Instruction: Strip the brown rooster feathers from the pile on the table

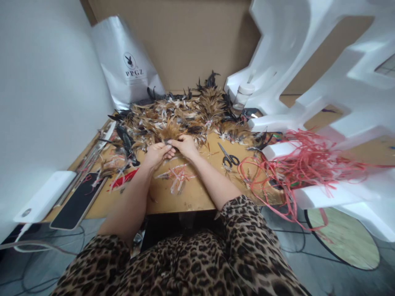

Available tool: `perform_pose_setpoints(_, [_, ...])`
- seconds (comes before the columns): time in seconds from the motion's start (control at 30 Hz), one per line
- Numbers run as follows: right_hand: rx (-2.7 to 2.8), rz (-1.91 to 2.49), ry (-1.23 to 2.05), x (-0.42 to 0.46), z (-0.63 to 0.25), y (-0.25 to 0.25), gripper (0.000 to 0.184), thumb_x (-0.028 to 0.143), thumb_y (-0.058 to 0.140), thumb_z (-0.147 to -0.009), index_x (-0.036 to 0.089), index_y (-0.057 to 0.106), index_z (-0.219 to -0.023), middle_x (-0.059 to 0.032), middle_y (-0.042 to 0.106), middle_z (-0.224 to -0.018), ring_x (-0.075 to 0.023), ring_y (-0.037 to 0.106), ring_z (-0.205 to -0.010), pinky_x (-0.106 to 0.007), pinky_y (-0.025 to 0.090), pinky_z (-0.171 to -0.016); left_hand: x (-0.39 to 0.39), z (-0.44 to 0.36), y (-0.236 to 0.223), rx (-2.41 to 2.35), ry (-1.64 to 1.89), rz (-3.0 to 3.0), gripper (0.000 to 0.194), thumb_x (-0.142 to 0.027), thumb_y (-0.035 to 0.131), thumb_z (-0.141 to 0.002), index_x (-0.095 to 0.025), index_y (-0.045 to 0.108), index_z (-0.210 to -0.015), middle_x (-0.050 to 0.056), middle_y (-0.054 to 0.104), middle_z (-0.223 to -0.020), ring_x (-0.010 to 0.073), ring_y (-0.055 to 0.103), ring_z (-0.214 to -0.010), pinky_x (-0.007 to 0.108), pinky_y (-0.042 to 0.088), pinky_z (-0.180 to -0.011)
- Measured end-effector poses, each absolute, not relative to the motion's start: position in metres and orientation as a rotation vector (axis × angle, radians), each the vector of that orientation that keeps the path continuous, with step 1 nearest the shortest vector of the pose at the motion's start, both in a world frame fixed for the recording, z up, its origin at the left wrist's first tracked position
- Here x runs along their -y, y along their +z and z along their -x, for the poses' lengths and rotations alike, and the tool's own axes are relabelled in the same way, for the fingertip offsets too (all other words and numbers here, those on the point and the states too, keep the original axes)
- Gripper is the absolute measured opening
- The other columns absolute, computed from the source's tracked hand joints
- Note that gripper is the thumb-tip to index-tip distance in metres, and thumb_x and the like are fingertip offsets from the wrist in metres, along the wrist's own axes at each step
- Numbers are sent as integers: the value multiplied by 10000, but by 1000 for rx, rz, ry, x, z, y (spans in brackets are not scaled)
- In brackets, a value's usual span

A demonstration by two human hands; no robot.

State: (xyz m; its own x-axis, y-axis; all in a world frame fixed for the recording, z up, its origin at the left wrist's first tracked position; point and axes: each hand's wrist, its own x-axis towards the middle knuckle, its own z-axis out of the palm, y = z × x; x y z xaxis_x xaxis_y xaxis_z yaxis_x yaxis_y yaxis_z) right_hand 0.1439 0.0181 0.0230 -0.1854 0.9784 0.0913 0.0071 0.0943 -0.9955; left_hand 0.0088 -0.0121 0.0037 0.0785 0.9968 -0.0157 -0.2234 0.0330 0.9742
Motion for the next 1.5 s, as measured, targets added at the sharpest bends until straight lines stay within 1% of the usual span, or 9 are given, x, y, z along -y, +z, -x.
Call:
perform_pose_setpoints(0.1, [1322, 985, 1266, -18, -140, 20, 366, 438, 744, -537, 128, 550, -533, 48, 498, -477, -46, 382, -461, -206, 276, -470, 13, -9, 5, -1011, 1248, -1069, 259, -339, 704, -646, -92, 630, -624, 42, 629, -554, 76, 554, -463, 190, 435, -484])
perform_pose_setpoints(0.33, [1089, 907, 1611, -23, -136, 10, 459, 436, 805, -449, 168, 442, -536, 57, 520, -457, -69, 463, -450, -198, 349, -469, 10, -8, 2, -1025, 1242, -1133, 265, -350, 700, -653, -92, 639, -643, 63, 662, -609, 67, 549, -456, 177, 428, -470])
perform_pose_setpoints(0.47, [1134, 886, 1612, -26, -139, 9, 397, 422, 801, -475, 157, 545, -625, 51, 559, -518, -58, 477, -481, -187, 371, -494, 8, -5, 1, -1026, 1283, -1099, 287, -363, 699, -656, -86, 653, -715, 94, 697, -727, 58, 557, -471, 165, 424, -459])
perform_pose_setpoints(0.57, [1260, 890, 1573, -28, -143, 11, 370, 411, 771, -539, 148, 639, -762, 32, 600, -592, -51, 479, -509, -176, 355, -491, 6, -1, 3, -1023, 1359, -1049, 281, -349, 705, -660, -85, 656, -744, 91, 699, -756, 54, 573, -495, 148, 417, -456])
perform_pose_setpoints(0.73, [1596, 961, 1437, -26, -151, 25, 355, 394, 736, -595, 116, 670, -805, 15, 599, -589, -45, 423, -489, -180, 313, -467, 3, 3, 2, -1011, 1422, -959, 239, -304, 713, -664, -98, 651, -769, 52, 680, -675, 53, 574, -478, 130, 404, -431])
perform_pose_setpoints(0.93, [1921, 1044, 1248, -18, -173, 43, 260, 307, 695, -617, 89, 674, -758, -6, 632, -638, -66, 479, -552, -204, 375, -557, 2, 1, 0, -1012, 1437, -924, 214, -285, 685, -705, -95, 635, -789, 75, 695, -730, 50, 581, -487, 124, 413, -437])
perform_pose_setpoints(1.13, [2255, 1057, 1224, 0, -197, 34, 232, 305, 643, -641, 111, 696, -757, -18, 665, -696, -95, 555, -629, -222, 426, -646, 1, 1, 1, -980, 1456, -924, 194, -275, 672, -721, -97, 629, -785, 71, 694, -720, 54, 579, -477, 126, 411, -427])
perform_pose_setpoints(1.37, [2475, 1229, 1033, 17, -215, 21, 141, 218, 601, -668, 119, 694, -707, -5, 642, -628, -81, 534, -568, -206, 397, -584, 5, -2, 7, -1051, 1444, -900, 229, -291, 703, -694, -101, 616, -787, 70, 694, -748, 48, 574, -466, 127, 402, -425])
perform_pose_setpoints(1.5, [2364, 1281, 1044, 20, -226, 30, 118, 203, 619, -664, 119, 694, -698, -3, 627, -588, -84, 520, -541, -213, 393, -566, 7, -3, 9, -1059, 1439, -909, 240, -303, 705, -691, -103, 615, -786, 66, 692, -743, 50, 576, -468, 130, 401, -425])
